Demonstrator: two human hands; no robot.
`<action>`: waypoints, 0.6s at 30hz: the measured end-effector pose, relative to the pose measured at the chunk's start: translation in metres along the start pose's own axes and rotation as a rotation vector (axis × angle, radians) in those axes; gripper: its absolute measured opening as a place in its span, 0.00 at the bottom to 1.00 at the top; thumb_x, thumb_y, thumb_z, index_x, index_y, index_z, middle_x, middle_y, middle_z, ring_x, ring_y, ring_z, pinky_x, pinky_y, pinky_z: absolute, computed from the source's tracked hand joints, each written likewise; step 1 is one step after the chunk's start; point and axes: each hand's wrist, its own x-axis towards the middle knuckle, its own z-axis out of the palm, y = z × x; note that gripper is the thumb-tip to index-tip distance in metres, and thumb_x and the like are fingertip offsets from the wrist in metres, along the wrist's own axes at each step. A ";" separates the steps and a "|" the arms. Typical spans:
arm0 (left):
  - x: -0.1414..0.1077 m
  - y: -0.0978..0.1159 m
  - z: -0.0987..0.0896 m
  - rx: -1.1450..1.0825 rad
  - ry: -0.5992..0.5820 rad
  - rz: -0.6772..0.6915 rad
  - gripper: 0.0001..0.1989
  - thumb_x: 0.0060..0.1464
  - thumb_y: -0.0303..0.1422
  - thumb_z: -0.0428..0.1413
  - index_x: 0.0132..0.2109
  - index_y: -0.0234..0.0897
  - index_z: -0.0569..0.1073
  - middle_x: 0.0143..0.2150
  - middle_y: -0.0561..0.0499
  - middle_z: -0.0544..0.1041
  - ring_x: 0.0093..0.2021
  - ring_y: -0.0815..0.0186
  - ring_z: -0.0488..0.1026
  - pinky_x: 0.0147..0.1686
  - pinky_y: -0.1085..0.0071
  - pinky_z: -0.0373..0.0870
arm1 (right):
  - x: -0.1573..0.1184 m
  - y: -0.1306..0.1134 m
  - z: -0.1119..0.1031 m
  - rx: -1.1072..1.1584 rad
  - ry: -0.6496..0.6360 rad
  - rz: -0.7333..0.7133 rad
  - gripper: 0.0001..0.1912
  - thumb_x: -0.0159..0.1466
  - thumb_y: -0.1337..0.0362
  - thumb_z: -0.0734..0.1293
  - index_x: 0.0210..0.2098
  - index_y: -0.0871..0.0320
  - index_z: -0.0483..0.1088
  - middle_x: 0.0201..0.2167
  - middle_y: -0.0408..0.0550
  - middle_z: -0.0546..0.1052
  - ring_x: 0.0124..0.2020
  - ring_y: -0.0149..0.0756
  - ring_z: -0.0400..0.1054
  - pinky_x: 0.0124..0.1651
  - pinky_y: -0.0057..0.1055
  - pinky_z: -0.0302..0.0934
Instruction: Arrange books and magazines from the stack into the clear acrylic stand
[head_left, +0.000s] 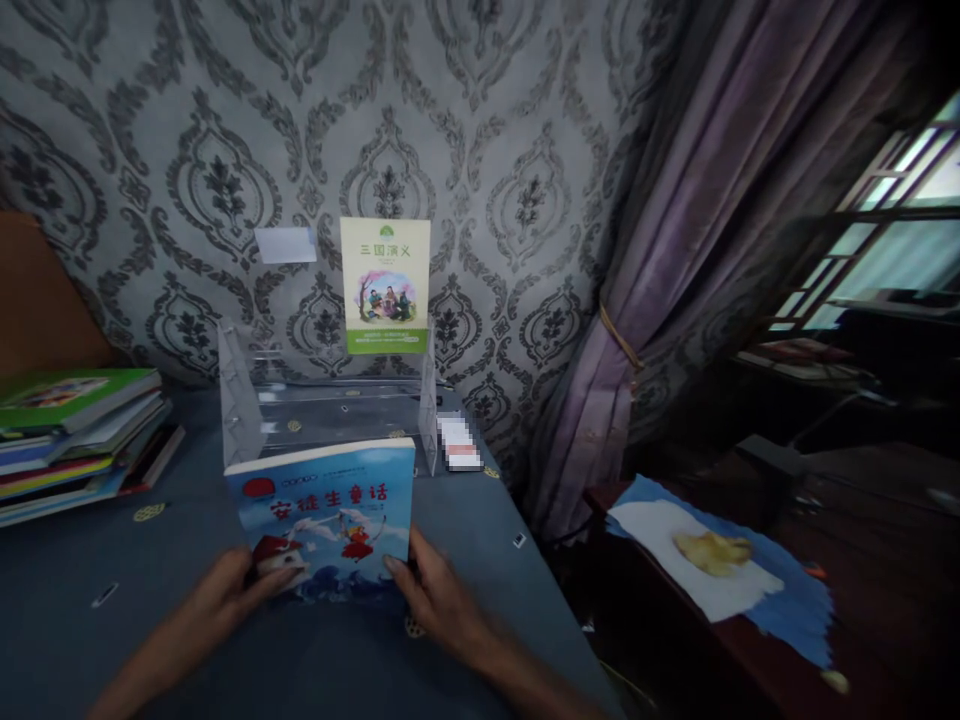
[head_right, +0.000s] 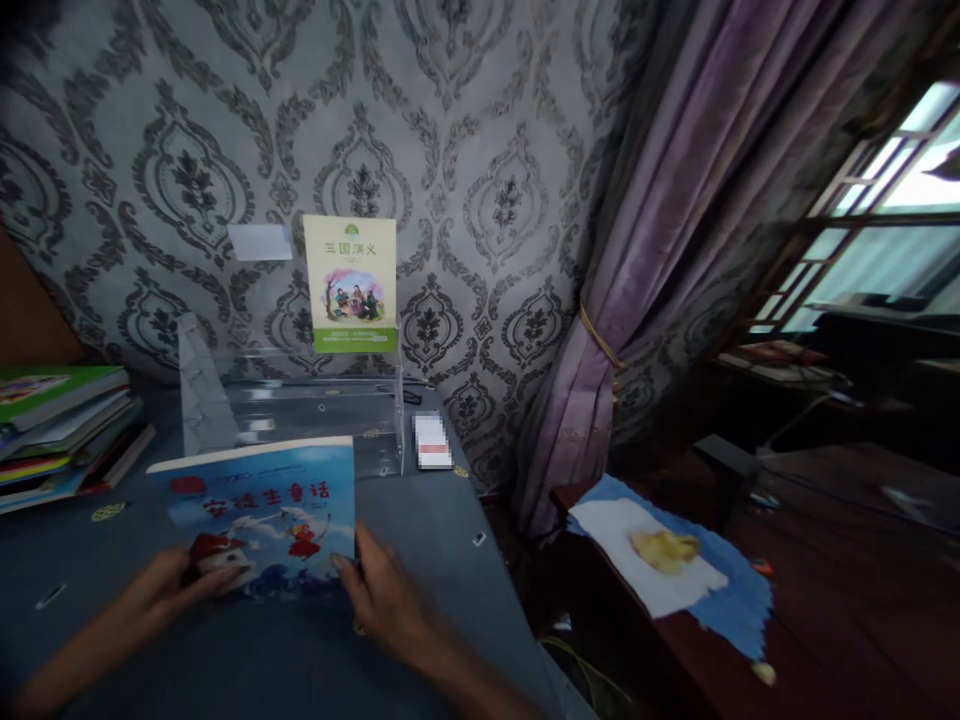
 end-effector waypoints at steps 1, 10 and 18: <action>0.003 0.003 0.003 -0.037 0.005 0.006 0.22 0.39 0.52 0.68 0.19 0.41 0.71 0.20 0.54 0.68 0.24 0.64 0.65 0.24 0.73 0.64 | 0.002 0.001 -0.001 0.002 0.017 -0.008 0.19 0.73 0.54 0.58 0.56 0.57 0.69 0.47 0.52 0.80 0.45 0.42 0.74 0.50 0.34 0.67; 0.029 0.025 0.022 -0.112 -0.088 0.083 0.16 0.40 0.46 0.67 0.20 0.41 0.74 0.18 0.55 0.69 0.23 0.65 0.64 0.24 0.74 0.61 | 0.010 0.013 -0.013 -0.071 0.157 -0.004 0.23 0.72 0.51 0.59 0.60 0.54 0.68 0.49 0.53 0.79 0.49 0.45 0.73 0.55 0.38 0.67; 0.025 0.017 0.028 -0.148 -0.071 0.072 0.18 0.41 0.48 0.66 0.22 0.40 0.73 0.20 0.53 0.71 0.26 0.63 0.68 0.26 0.73 0.64 | 0.004 0.013 -0.013 -0.113 0.114 0.037 0.22 0.73 0.52 0.58 0.61 0.54 0.67 0.51 0.53 0.79 0.51 0.45 0.73 0.55 0.39 0.66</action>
